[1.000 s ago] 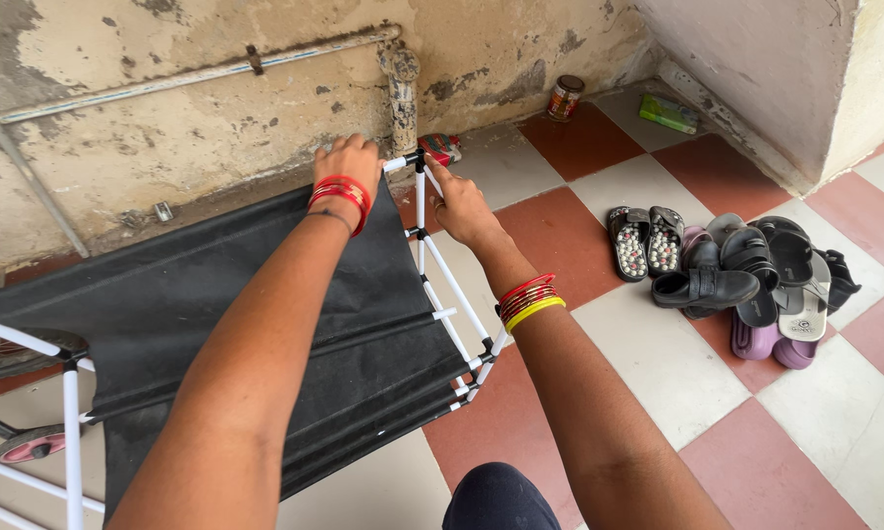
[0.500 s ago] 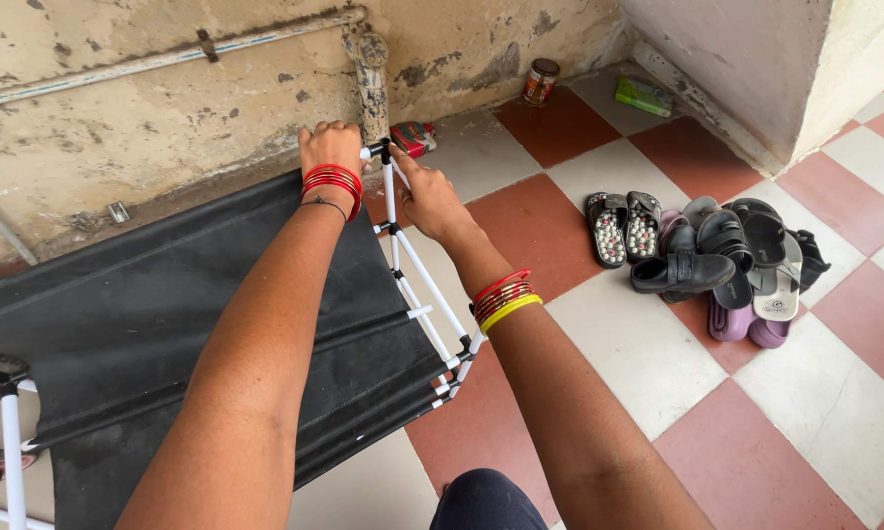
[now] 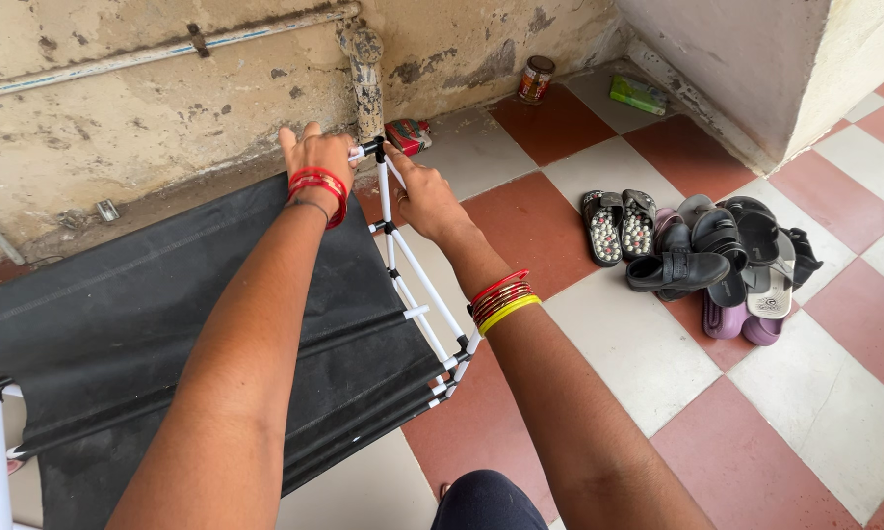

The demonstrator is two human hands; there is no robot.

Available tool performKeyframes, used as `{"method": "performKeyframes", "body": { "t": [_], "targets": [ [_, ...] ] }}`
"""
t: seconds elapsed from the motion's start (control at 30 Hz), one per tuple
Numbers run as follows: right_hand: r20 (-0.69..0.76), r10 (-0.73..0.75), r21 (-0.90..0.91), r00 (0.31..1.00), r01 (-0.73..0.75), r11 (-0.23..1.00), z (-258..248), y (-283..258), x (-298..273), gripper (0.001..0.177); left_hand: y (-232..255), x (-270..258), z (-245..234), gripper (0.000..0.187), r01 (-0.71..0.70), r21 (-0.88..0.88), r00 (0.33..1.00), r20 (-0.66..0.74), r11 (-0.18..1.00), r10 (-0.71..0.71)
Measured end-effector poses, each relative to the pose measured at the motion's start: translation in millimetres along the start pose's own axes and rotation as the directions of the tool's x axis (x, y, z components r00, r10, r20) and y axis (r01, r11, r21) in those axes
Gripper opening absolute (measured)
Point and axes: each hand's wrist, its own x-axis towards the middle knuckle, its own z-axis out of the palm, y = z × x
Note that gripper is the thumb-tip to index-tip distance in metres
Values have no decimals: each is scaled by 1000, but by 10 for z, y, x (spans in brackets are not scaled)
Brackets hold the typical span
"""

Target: The person disassembles a shoe rack by detaching rods, removing and folding a fabric shelf, and separating the rods from plastic connectors by hand.

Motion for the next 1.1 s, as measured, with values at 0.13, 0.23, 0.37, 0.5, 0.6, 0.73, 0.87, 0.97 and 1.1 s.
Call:
{"method": "performKeyframes", "body": {
  "t": [0.13,0.23,0.37,0.5,0.6,0.73,0.87,0.97,1.1],
  "targets": [
    [12,21,-22,1000,-21,1000,-25,6,-3,77,2,123,-119,9,138,-118,976,182,983,-115],
    [-11,-5,-4,1000,5,1000,-36,-14,-3,78,15,76,-264,13,45,-74,995,91,996,-39],
    [12,32,-8,999,-32,999,-52,-40,-16,80,108,-70,-380,23,19,-165,1000,-11,986,-21],
    [-5,17,-29,1000,-17,999,-43,-46,-15,80,155,11,-268,23,-41,16,993,-107,999,43],
    [4,18,-24,1000,-18,1000,-52,-49,-9,82,162,49,-160,19,-47,77,989,-135,996,57],
    [15,44,6,999,-44,999,-79,-61,-39,82,185,66,-131,14,-26,66,997,-77,997,31],
    [32,68,33,997,-69,997,-95,-80,-47,81,120,84,-141,3,19,77,998,55,997,-23],
    [0,28,22,1000,-28,999,-69,-34,-39,81,69,75,-49,5,48,-110,998,41,993,-43],
    [-13,22,56,1000,-21,998,-55,7,-39,80,41,137,17,11,139,-87,982,144,986,-126]
  ]
}}
